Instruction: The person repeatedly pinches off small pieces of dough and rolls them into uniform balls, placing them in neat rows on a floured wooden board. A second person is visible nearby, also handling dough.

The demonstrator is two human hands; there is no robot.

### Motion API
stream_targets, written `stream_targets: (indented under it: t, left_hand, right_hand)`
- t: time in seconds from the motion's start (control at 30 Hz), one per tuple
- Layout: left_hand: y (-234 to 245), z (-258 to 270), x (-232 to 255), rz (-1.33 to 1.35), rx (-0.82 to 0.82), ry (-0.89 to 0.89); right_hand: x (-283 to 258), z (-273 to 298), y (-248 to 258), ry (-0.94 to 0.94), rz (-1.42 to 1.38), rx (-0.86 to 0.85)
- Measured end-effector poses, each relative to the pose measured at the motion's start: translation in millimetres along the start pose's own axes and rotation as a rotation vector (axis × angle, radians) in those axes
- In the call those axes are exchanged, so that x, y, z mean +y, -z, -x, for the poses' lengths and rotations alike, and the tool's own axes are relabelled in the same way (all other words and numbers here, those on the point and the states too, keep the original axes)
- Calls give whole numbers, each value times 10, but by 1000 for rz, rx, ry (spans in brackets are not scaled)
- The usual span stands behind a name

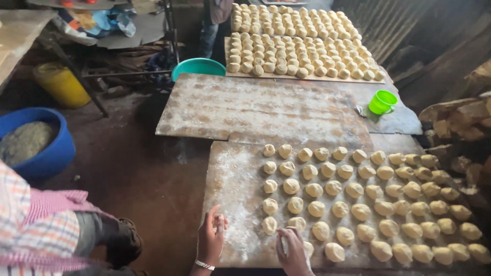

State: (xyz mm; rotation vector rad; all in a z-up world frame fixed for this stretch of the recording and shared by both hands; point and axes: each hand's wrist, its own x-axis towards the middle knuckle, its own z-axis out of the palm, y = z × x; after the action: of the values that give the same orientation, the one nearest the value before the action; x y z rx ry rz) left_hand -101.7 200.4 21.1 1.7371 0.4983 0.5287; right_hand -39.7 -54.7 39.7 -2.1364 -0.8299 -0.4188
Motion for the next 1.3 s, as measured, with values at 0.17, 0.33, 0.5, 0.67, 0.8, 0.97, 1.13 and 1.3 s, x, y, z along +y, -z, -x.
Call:
stream_targets:
  t: [0.17,0.33,0.5,0.67,0.8,0.97,1.13,1.3]
  left_hand:
    - [325,-255,-112,20,-10,-95]
    - [527,-437,-211,-39,-78,-139]
    - [603,-582,-233,-40,-180,-160]
    - [599,-632,-225,0,-210,-169]
    - [551,-616,-187,23,-200,-218]
    - [428,-508,-145,-41,-233,-121]
    - [291,-380,-246,-94,-187,-233]
    - [264,-408,-302,-146,-148,-157]
  right_hand:
    - [-387,-168,-241,40,15,-141]
    - [-681,-233,-381,-19,31,-95]
    - [-872,-182,-548,-97,74,-66]
    - [-948,-155,-618,-133,59,-76]
    - [-770,-458,-632,-256,21,-34]
    - [-268,-1118,-910,-504,-211,-184]
    - [403,-1476,-1418,-622,-672,-114]
    - [770,-1557,-1572,-767,-907,-190]
